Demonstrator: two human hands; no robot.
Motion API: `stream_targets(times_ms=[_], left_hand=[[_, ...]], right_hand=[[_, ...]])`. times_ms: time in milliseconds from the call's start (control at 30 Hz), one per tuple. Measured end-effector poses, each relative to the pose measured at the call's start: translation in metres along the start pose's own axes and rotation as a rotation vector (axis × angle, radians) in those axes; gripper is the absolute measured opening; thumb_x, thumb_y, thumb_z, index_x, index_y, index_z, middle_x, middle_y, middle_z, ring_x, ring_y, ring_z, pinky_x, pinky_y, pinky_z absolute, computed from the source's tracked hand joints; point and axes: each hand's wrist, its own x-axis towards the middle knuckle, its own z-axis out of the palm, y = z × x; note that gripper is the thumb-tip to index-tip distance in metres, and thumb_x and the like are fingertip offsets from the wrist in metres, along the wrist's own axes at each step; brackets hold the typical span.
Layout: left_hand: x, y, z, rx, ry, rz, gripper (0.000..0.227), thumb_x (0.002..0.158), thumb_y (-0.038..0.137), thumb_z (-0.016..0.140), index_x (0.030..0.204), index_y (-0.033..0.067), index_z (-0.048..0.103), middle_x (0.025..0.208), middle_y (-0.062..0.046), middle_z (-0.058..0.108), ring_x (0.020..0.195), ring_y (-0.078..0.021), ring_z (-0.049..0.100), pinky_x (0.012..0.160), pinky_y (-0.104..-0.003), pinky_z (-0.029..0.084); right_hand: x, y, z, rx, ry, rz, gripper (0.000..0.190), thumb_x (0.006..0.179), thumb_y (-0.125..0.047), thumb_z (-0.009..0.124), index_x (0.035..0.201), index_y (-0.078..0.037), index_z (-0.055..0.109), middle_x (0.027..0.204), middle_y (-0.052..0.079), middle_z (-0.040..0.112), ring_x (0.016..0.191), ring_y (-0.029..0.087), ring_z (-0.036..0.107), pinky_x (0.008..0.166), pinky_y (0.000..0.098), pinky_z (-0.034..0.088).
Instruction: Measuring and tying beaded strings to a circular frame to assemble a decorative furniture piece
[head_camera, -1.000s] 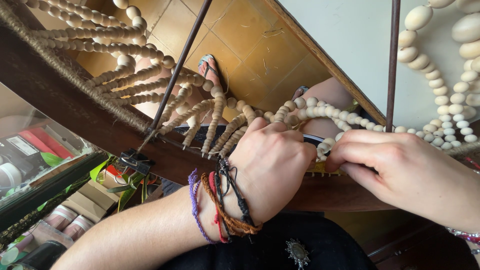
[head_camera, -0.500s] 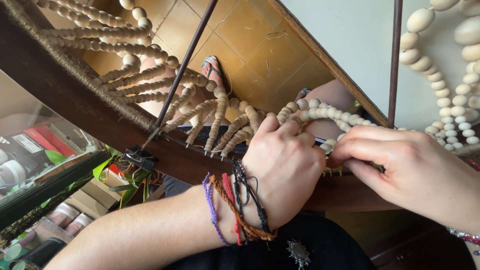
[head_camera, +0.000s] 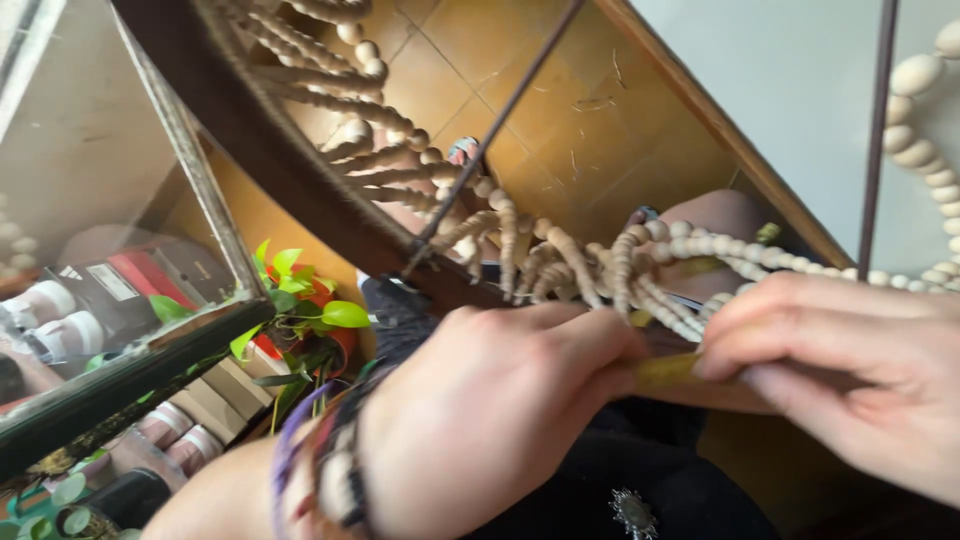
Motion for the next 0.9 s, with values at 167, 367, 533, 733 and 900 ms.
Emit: stream_targets(times_ms=[167, 367, 533, 733, 900], left_hand=[[-0.047, 0.004, -0.028, 0.465, 0.217, -0.124, 0.021, 0.104, 0.034, 0.060, 0.087, 0.0212, 0.062, 0.076, 0.003, 0.062, 0.054, -0.0229, 0.063, 0.042, -0.042, 0.046], [-0.015, -0.027, -0.062, 0.613, 0.067, -0.165, 0.023, 0.097, 0.028, 0.061, 0.075, 0.0194, 0.060, 0.072, 0.000, 0.061, 0.053, -0.0340, 0.061, 0.037, -0.054, 0.045], [0.024, -0.060, -0.070, 0.623, -0.088, -0.047, 0.025, 0.092, 0.033, 0.071, 0.072, 0.0195, 0.066, 0.072, -0.002, 0.070, 0.061, -0.0382, 0.068, 0.052, -0.055, 0.051], [0.069, -0.071, -0.061, 0.659, -0.596, -0.310, 0.018, 0.097, 0.021, 0.059, 0.100, 0.0225, 0.077, 0.096, -0.003, 0.077, 0.088, -0.0312, 0.074, 0.064, -0.044, 0.060], [0.075, -0.085, -0.046, 0.689, -0.686, -0.164, 0.018, 0.096, 0.017, 0.058, 0.094, 0.0183, 0.076, 0.087, -0.004, 0.077, 0.077, -0.0281, 0.076, 0.063, -0.042, 0.061]], right_hand=[[0.033, -0.044, 0.026, 0.092, 0.034, 0.007, 0.016, 0.089, -0.008, 0.064, 0.081, -0.013, 0.077, 0.083, -0.003, 0.078, 0.070, 0.008, 0.076, 0.070, 0.0208, 0.056], [0.057, -0.041, 0.042, -0.034, 0.066, 0.135, 0.010, 0.087, -0.009, 0.070, 0.089, -0.016, 0.076, 0.088, -0.007, 0.078, 0.075, 0.006, 0.072, 0.080, 0.0224, 0.054], [0.061, -0.014, 0.060, 0.058, 0.058, 0.357, 0.028, 0.080, -0.003, 0.074, 0.106, -0.011, 0.076, 0.094, -0.004, 0.083, 0.077, 0.004, 0.079, 0.087, 0.0193, 0.060], [0.070, -0.002, 0.076, -0.057, -0.067, 0.472, 0.019, 0.078, -0.022, 0.080, 0.097, -0.022, 0.079, 0.083, -0.012, 0.085, 0.070, 0.004, 0.080, 0.079, 0.0218, 0.063], [0.069, 0.014, 0.087, -0.091, -0.203, 0.585, 0.032, 0.077, -0.034, 0.082, 0.107, -0.024, 0.075, 0.078, -0.007, 0.084, 0.069, 0.009, 0.080, 0.074, 0.0275, 0.065]])
